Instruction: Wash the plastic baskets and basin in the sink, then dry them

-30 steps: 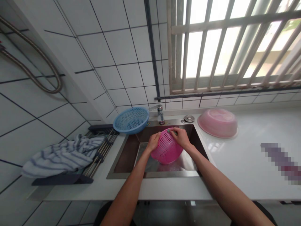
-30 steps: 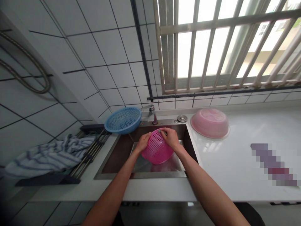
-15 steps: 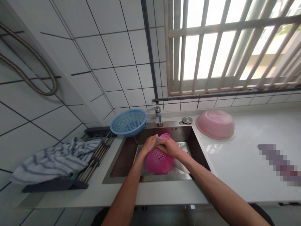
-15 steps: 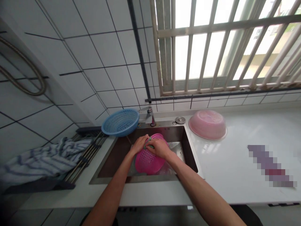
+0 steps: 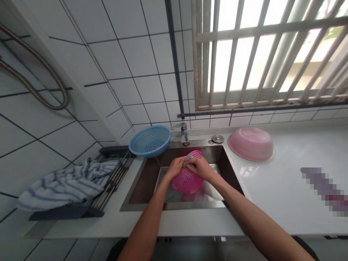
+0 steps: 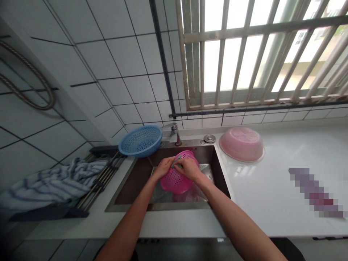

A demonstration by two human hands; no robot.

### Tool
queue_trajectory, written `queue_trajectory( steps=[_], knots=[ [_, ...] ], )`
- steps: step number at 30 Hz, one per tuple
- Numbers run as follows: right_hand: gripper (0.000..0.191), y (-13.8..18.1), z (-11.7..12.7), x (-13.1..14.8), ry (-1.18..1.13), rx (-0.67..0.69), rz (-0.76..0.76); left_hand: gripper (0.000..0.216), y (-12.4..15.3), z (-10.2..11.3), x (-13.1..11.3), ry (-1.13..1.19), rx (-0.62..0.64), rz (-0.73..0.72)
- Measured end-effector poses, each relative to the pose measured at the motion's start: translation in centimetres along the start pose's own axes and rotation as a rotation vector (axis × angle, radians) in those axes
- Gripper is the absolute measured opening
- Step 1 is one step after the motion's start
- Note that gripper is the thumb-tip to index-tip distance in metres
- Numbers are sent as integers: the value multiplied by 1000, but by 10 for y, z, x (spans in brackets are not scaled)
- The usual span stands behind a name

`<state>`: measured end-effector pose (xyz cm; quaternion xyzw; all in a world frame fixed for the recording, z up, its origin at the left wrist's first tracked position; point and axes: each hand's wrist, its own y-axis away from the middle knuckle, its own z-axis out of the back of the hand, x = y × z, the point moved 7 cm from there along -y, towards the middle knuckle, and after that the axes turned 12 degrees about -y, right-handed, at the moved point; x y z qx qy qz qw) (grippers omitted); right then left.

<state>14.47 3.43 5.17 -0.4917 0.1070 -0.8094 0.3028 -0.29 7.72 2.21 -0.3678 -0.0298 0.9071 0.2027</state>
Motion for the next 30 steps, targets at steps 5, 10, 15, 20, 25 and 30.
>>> queue_trajectory(
  steps=[5,10,15,20,25,30],
  knots=[
    [22,-2,-8,-2,45,20,11,53,-1,2,7,-54,-46,22],
    [21,1,29,-36,82,-186,-160,53,0,-4,-2,-98,6,-23],
    [22,4,38,-46,8,-238,-235,57,2,-2,-3,-111,-18,-17],
    [18,2,3,-10,-50,-7,-69,61,3,3,5,-120,-71,35],
    [18,1,7,-10,32,10,-72,60,1,2,9,-89,-73,30],
    [23,5,46,-52,117,-221,-280,60,0,-4,6,-72,-20,6]
  ],
)
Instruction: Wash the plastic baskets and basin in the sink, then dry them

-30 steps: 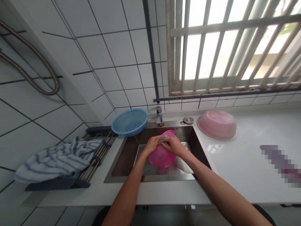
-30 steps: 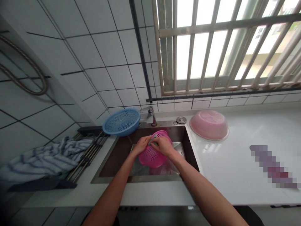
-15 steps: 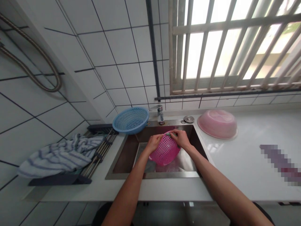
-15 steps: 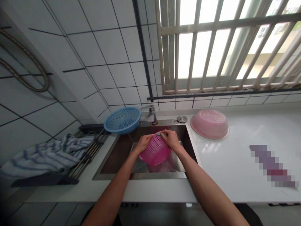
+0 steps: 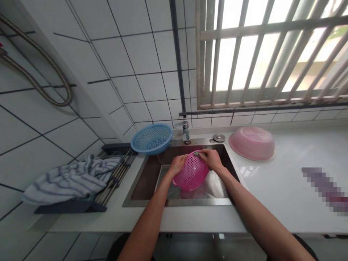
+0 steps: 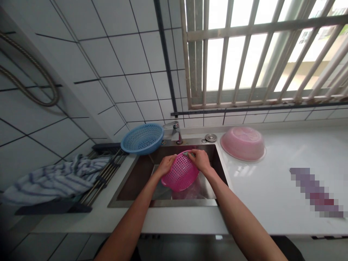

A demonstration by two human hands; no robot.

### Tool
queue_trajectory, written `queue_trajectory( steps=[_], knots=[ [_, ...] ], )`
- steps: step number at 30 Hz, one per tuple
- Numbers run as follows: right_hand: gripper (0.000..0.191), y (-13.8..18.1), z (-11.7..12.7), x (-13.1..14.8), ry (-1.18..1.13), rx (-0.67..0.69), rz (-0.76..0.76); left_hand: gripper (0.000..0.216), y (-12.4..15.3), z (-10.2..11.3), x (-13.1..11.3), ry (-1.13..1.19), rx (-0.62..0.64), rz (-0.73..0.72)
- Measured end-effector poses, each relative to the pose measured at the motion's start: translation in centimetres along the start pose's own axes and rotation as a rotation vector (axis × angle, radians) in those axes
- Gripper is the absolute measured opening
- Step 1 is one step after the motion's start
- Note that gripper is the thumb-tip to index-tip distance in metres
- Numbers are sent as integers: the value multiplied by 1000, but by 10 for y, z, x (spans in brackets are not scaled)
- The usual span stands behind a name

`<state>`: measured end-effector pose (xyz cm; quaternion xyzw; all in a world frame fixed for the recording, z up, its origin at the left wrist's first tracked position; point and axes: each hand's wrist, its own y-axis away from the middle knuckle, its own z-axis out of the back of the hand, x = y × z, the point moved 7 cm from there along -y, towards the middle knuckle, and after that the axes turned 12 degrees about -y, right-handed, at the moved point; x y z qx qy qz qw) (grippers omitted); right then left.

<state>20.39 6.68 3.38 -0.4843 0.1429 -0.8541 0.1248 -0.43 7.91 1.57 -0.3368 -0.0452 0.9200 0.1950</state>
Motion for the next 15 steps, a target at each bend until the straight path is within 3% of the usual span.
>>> queue_trajectory(
  steps=[3,6,9,15],
  knots=[
    [24,-1,0,-3,-58,14,3,60,1,2,-4,-9,-8,-7],
    [24,2,-5,15,-114,51,106,59,3,6,-9,12,-56,-13],
    [24,3,1,29,-115,-8,167,59,4,5,-11,106,-96,-35],
    [21,3,-3,21,-50,17,94,52,-1,-15,3,136,87,-42]
  ],
)
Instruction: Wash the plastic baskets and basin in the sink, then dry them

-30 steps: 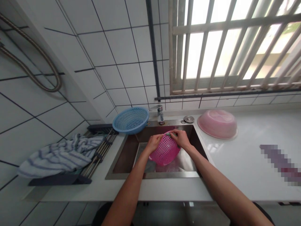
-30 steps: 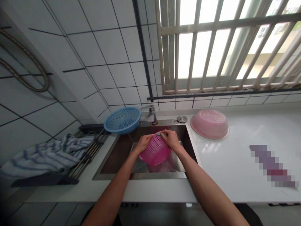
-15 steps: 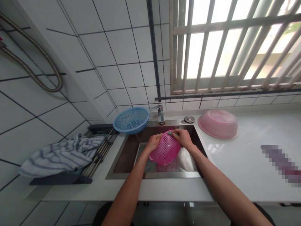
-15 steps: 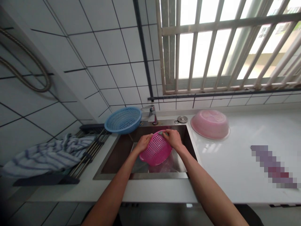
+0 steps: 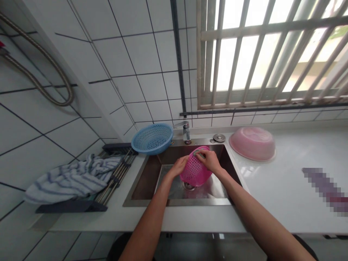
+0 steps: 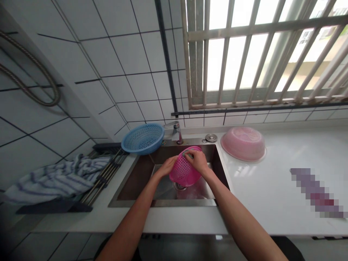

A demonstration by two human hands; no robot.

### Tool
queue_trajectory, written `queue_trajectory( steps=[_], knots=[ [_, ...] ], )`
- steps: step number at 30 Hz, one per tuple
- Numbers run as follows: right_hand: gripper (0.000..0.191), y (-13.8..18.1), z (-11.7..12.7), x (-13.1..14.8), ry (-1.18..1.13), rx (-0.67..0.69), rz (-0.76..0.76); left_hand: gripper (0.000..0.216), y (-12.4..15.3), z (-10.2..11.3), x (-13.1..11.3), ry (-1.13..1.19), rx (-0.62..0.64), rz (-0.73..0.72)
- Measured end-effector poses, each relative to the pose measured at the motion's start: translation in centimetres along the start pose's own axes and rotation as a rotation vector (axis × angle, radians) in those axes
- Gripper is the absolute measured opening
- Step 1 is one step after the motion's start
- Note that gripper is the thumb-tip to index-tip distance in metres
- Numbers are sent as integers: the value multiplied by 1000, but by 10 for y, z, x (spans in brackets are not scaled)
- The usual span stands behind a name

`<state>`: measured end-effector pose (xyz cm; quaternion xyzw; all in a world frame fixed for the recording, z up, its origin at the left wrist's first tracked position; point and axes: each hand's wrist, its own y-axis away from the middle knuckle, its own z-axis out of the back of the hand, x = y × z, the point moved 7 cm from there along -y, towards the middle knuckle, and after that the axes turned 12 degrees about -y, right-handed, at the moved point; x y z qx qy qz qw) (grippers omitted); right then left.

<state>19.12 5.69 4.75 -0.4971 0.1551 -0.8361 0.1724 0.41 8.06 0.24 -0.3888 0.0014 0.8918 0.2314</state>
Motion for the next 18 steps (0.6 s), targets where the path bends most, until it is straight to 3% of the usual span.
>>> queue_trajectory(
  steps=[3,9,12,16,18],
  knots=[
    [19,4,-12,8,-4,43,23,53,-3,3,3,67,-41,30],
    [22,15,-47,41,4,273,180,61,-5,0,-4,146,-57,95],
    [22,9,-36,33,18,237,164,65,-3,0,-2,120,-71,123],
    [22,-2,-1,-2,93,45,-14,66,-1,1,1,33,-52,138],
    [23,-4,6,-12,91,15,-75,65,1,2,0,12,-36,138]
  ],
)
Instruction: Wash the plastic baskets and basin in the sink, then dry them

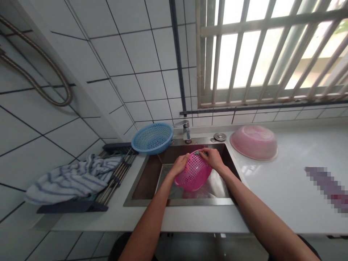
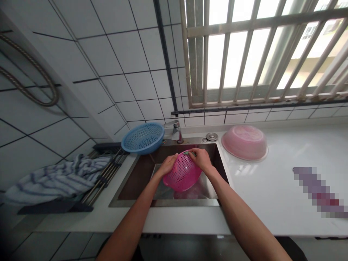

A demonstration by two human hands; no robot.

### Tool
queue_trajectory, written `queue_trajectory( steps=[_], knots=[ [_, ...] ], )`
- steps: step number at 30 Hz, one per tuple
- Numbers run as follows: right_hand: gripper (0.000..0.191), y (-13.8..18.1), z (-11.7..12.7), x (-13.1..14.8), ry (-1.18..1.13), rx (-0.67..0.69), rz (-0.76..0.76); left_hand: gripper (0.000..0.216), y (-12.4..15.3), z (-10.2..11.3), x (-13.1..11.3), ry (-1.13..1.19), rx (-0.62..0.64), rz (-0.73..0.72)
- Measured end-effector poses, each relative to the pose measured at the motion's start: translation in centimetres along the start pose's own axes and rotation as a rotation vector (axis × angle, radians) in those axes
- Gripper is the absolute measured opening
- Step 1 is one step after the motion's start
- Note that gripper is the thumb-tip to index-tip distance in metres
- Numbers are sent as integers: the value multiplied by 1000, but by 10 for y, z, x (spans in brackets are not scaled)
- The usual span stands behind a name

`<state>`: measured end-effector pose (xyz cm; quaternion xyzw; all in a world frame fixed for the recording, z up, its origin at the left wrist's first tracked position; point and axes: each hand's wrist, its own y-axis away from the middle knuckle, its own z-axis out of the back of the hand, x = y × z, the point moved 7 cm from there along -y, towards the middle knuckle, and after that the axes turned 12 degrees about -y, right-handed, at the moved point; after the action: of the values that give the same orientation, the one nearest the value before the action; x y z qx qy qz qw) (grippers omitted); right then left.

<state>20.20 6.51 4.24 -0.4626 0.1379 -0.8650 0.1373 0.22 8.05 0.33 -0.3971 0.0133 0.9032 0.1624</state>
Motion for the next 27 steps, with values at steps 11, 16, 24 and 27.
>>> queue_trajectory(
  steps=[11,16,24,27],
  knots=[
    [19,24,-43,62,0,302,293,62,-3,4,4,93,-25,-14],
    [23,7,-9,22,42,77,77,64,0,1,1,89,42,10],
    [18,24,-44,57,-39,276,264,65,-2,5,5,70,-13,-38],
    [20,23,-43,58,-10,243,245,62,-3,8,2,95,-51,-54]
  ],
)
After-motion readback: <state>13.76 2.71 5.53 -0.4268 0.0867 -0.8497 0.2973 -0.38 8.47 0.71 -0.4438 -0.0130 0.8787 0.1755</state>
